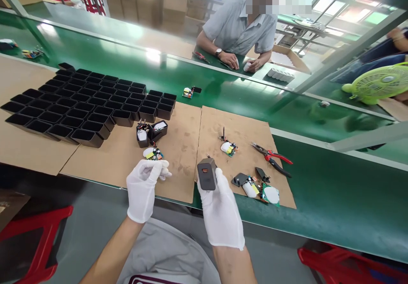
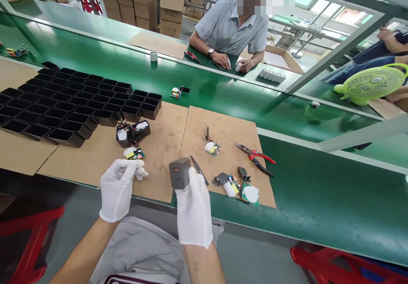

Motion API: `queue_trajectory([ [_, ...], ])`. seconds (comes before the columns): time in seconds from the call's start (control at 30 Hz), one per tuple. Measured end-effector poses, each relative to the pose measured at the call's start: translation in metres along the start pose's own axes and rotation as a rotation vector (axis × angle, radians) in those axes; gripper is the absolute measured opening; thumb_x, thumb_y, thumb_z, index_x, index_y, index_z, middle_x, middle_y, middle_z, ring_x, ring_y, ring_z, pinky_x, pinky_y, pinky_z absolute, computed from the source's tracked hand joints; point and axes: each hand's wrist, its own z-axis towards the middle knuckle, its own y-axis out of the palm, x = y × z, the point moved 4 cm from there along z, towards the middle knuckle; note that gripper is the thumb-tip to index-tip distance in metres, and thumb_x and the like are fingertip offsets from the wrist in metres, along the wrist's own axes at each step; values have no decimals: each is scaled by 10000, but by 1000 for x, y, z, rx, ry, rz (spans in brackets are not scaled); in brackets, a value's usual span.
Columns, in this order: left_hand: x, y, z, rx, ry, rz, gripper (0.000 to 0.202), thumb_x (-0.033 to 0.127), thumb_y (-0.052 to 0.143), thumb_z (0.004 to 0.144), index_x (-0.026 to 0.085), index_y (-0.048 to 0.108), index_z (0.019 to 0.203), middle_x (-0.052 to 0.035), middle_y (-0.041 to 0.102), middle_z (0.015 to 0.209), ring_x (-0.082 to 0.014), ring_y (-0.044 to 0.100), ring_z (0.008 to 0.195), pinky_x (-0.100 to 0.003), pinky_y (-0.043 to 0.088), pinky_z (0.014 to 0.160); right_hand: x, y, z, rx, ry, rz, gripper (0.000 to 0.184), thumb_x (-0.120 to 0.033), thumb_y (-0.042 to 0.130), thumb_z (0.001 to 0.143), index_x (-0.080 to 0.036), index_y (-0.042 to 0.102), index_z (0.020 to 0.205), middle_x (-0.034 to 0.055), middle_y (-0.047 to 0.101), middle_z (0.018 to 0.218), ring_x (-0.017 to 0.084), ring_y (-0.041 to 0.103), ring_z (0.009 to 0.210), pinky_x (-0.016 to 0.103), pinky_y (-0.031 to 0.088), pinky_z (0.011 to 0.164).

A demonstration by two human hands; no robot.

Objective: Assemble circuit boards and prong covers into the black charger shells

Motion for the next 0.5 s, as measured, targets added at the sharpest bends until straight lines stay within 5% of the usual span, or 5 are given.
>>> queue_trajectory([
  [0.13, -2, 0, 1, 19, -9, -2, 263, 397, 845, 863, 168, 736, 796, -30, 807, 828, -136, 733, 621, -245, 589, 600, -16, -6, 4, 339, -96, -157, 302, -224, 714, 994, -271, 683, 1290, 109, 755, 1259, 274, 745, 1173, 436, 643, 960],
  [0.27, -1, 1, 1, 28, -15, 4, 248, 387, 833, 875, 169, 733, 813, -33, 811, 846, -145, 745, 655, -273, 625, 657, -11, 21, -2, 135, -313, -392, 453, -81, 726, 960, -309, 707, 1351, 77, 780, 1274, 239, 779, 1118, 367, 642, 997],
  [0.5, -2, 2, 1, 40, -14, 28, 174, 322, 805, 904, 181, 739, 828, -21, 820, 862, -138, 757, 686, -242, 611, 673, 4, 30, -2, 62, -152, -272, 163, -207, 737, 970, -260, 799, 1111, 73, 812, 1164, 234, 792, 1072, 348, 640, 988],
])
